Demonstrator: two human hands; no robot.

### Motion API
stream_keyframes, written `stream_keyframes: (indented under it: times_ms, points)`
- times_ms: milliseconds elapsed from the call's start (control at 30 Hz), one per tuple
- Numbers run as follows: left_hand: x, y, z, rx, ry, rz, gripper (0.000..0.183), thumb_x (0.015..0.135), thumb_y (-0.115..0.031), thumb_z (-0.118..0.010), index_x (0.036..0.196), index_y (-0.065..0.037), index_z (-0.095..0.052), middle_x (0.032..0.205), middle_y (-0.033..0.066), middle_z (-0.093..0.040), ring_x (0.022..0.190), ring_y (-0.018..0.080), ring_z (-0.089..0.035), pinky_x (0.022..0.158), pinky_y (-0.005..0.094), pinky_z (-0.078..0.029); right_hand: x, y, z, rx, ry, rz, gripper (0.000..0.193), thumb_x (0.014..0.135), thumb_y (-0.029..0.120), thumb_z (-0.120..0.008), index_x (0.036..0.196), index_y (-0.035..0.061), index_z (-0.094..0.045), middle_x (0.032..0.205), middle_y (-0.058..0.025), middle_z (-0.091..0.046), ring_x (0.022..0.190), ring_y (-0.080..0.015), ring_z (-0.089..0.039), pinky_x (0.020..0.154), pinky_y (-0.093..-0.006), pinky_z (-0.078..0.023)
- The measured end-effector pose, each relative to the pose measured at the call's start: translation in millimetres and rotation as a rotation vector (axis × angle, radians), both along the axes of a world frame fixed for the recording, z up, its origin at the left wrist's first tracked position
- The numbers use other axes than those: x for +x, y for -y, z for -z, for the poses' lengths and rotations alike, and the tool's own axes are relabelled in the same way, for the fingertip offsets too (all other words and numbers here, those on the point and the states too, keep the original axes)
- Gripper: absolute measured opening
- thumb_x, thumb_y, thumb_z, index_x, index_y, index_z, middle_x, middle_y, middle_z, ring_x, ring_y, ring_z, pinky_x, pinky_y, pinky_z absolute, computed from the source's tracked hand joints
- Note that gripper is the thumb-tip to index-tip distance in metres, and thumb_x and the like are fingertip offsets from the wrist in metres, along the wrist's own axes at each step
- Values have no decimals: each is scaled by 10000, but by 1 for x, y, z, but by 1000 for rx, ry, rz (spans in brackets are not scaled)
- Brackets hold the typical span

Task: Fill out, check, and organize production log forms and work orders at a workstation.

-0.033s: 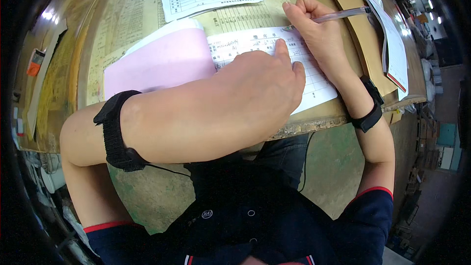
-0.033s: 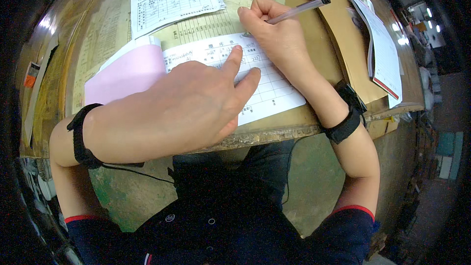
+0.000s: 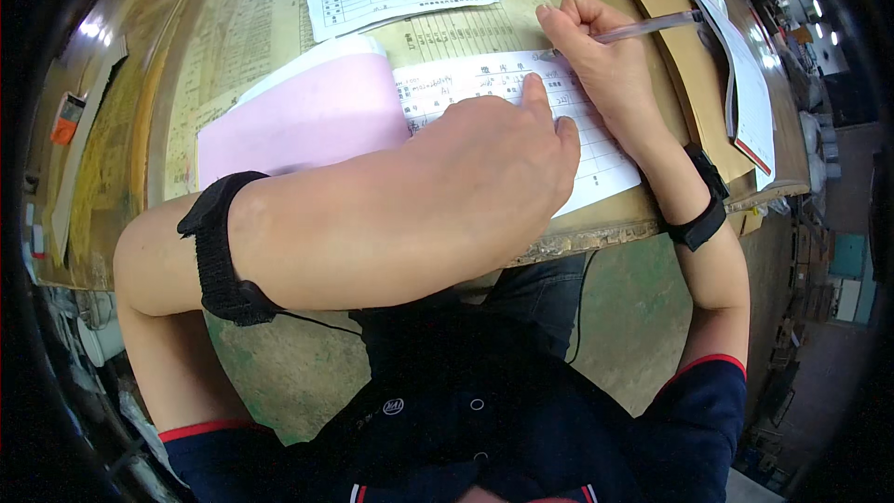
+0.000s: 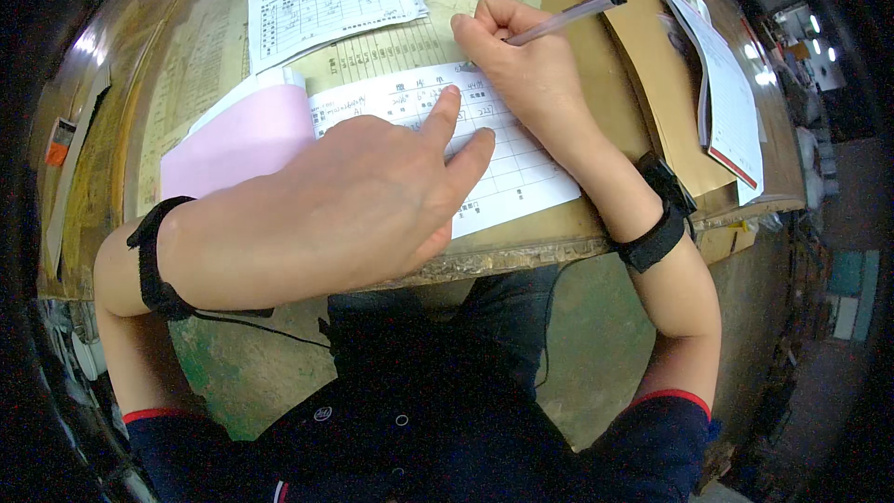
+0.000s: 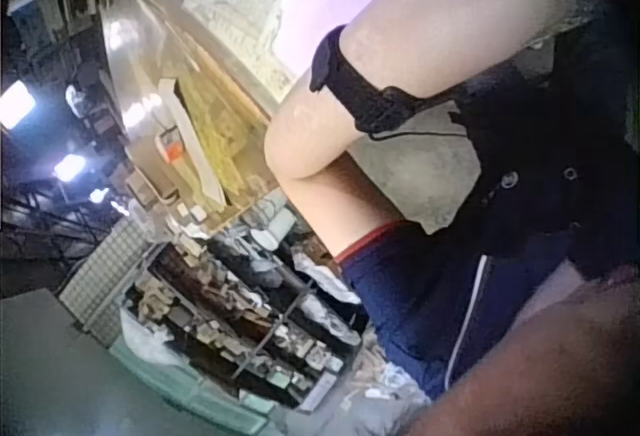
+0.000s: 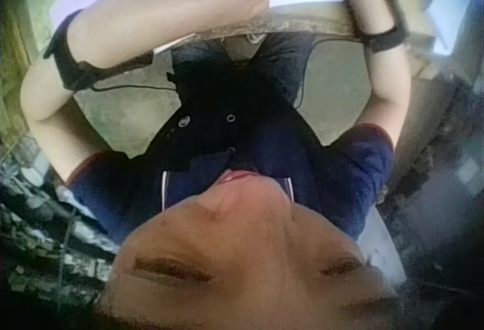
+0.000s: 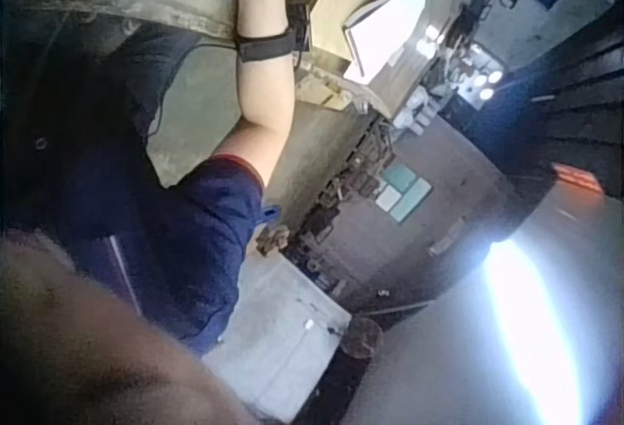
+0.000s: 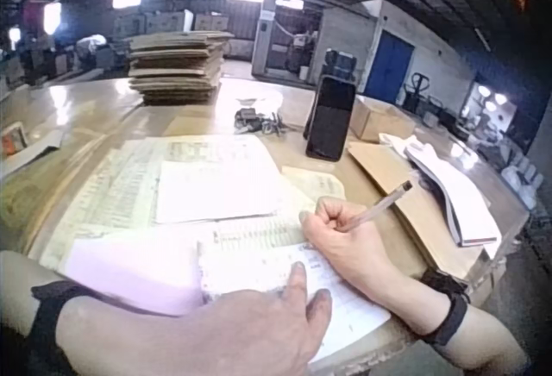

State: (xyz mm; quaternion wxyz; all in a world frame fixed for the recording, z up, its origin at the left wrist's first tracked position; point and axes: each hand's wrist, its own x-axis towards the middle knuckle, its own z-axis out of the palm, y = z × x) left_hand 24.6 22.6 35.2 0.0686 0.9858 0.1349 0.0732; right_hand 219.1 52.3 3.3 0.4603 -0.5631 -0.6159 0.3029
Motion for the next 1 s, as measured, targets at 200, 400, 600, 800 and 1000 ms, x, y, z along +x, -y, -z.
stream_keyframes:
  times_ms: [200,400,600,800,1000]
  points:
    - [2,-1,4,33,3,11,697,643,-69,-697,1246,195,-467,1140,487,-499,726,345,-694,574,363,-555,0,1,-1,19,15,15,323,887,210,-646,645,80,-476,593,93,-410,568,-2,-335,491,-209,-274]
    - [2,0,6,57,23,21,685,651,-76,-698,1232,207,-468,1124,495,-500,715,343,-692,567,362,-552,-1,2,-2,12,4,22,308,885,193,-643,648,78,-484,595,90,-413,569,-1,-337,491,-207,-274]
    - [3,0,6,73,32,31,642,676,-64,-676,1222,208,-477,1101,506,-498,711,348,-692,570,363,-554,1,2,-2,14,-12,-4,306,873,183,-646,641,73,-481,593,87,-412,568,-2,-338,488,-211,-272]
    - [1,-1,7,58,49,43,612,691,-59,-652,1211,215,-479,1083,503,-509,706,350,-692,574,363,-555,2,0,-1,-6,-53,29,319,871,186,-642,631,74,-464,586,87,-400,559,-4,-327,488,-216,-270]
    - [-3,-1,5,151,68,87,588,699,-50,-637,1202,215,-484,1076,498,-516,703,344,-692,564,357,-552,-1,2,-2,32,3,55,325,872,186,-635,626,75,-453,585,87,-389,558,-9,-322,485,-223,-265]
